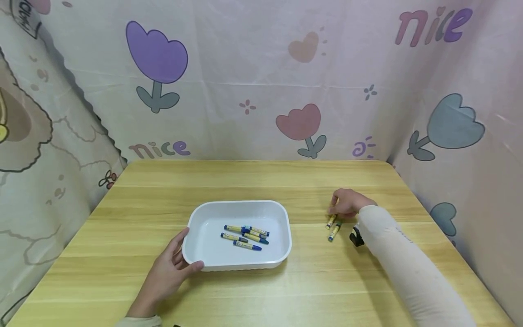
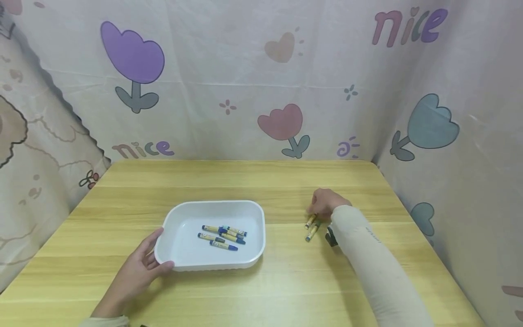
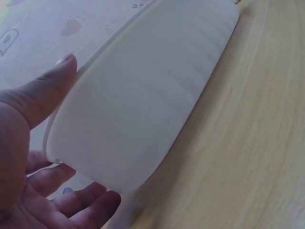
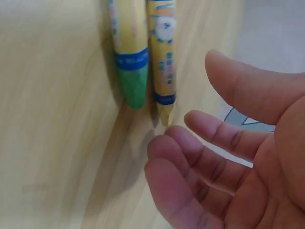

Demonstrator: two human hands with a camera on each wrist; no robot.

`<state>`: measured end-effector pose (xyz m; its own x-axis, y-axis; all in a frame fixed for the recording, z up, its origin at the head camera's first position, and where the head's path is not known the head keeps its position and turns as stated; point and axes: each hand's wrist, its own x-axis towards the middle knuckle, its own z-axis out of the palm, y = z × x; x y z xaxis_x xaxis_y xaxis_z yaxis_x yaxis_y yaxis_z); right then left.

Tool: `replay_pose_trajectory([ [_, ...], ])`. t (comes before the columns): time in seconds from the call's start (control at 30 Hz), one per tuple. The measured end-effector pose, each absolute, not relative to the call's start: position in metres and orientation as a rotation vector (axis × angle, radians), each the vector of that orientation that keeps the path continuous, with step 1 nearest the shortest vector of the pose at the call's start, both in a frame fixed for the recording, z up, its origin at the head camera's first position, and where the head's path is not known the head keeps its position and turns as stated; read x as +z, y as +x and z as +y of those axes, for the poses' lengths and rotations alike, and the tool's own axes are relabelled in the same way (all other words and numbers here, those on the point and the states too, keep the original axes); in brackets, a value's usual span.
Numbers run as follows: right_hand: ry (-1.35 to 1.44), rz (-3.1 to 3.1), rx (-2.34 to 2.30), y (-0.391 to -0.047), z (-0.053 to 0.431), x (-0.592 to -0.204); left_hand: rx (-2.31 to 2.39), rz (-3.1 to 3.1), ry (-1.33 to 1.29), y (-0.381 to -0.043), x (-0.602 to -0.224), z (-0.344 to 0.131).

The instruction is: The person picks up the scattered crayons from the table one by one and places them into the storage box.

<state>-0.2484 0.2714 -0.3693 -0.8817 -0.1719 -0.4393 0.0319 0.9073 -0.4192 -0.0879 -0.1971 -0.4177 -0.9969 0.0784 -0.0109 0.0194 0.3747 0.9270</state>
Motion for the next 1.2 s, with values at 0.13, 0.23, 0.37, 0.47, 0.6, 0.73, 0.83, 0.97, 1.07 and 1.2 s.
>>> replay_pose_trajectory([
  [0.13, -0.045, 2.607, -0.525, -0.248, 0.272, -0.371, 1.735, 2.558, 0.091, -0.088, -0.419, -0.197],
  [0.23, -0.029, 2.604, -0.493, -0.247, 0.272, -0.372, 1.738, 2.555, 0.08, -0.088, -0.418, -0.197],
  [0.37, -0.054, 2.595, -0.471, -0.248, 0.27, -0.373, 1.727, 2.559, 0.074, -0.089, -0.417, -0.197],
  [0.47, -0.068, 2.589, -0.491, -0.248, 0.268, -0.373, 1.725, 2.558, 0.072, -0.09, -0.416, -0.198],
  [0.6, -0.061, 2.584, -0.56, -0.249, 0.266, -0.375, 1.73, 2.551, 0.067, -0.089, -0.417, -0.198],
  [0.73, -0.072, 2.616, -0.614, -0.249, 0.264, -0.379, 1.724, 2.554, 0.057, -0.088, -0.418, -0.198],
  [0.83, -0.109, 2.664, -0.585, -0.25, 0.263, -0.382, 1.719, 2.559, 0.044, -0.086, -0.419, -0.198],
  [0.97, -0.144, 2.697, -0.599, -0.252, 0.261, -0.383, 1.716, 2.563, 0.03, -0.085, -0.419, -0.198],
  [1.07, -0.133, 2.685, -0.662, -0.253, 0.26, -0.381, 1.727, 2.56, 0.036, -0.086, -0.419, -0.198],
  [1.2, -0.134, 2.65, -0.722, -0.255, 0.257, -0.375, 1.731, 2.563, 0.047, -0.087, -0.418, -0.198],
])
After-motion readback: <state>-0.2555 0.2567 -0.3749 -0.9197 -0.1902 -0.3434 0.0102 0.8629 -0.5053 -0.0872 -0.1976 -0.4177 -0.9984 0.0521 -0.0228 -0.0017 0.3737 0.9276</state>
